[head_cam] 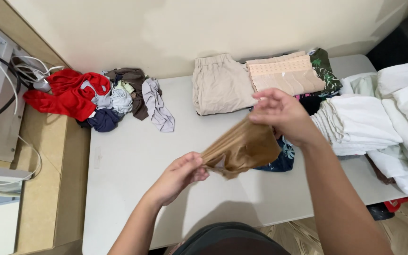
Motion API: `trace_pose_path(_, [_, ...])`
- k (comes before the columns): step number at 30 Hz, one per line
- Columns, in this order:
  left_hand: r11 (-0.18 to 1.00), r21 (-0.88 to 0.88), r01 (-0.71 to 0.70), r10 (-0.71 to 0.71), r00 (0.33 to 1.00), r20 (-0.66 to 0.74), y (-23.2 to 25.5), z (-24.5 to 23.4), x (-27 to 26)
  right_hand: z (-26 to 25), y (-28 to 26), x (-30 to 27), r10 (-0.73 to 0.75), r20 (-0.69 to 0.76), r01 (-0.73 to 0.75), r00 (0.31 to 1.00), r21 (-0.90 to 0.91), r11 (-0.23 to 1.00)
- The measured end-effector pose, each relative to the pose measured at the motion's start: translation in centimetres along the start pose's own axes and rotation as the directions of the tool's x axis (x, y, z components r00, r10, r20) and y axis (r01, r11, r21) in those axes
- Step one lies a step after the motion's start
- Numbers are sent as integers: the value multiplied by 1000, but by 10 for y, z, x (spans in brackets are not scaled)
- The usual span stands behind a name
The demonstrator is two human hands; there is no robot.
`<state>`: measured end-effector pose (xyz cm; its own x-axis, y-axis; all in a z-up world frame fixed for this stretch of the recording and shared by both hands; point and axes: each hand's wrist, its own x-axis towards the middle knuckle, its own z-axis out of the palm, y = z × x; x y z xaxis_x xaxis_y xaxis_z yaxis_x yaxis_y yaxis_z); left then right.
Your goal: Fold several pieces of underwear on a table.
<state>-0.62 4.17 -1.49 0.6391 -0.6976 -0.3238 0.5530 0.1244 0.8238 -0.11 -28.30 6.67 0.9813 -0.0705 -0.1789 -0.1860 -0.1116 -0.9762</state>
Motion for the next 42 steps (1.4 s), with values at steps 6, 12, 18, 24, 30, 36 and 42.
trace_pose_path(6, [971,-97,220,-236,784,-574,-54,-90,-27,65,22,45,-88,187,67,978,115,991])
trace_pose_path(12, [807,355,473,44,551,-833,-121,-136,-41,60,148,54,89,-5,-82,996,-430,899])
trace_pose_path(18, [543,680,494,169,728,-664,-82,-70,-7,52,265,39,116,-125,-170,985,-651,740])
trace_pose_path(24, [-25,897,441,-68,895,-442,-62,-28,9,100,159,-14,137,-41,-104,990,-861,497])
trace_pose_path(30, [712,637,296,78,868,-490,-78,-67,26,55,228,4,52,30,-9,998,-780,625])
trace_pose_path(36, [950,311,-11,128,924,-359,28,-40,4,-33,134,22,91,146,-77,985,-100,992])
trace_pose_path(42, [995,-9,-102,92,931,-354,36,-74,-13,-28,35,40,74,110,-52,991,-194,980])
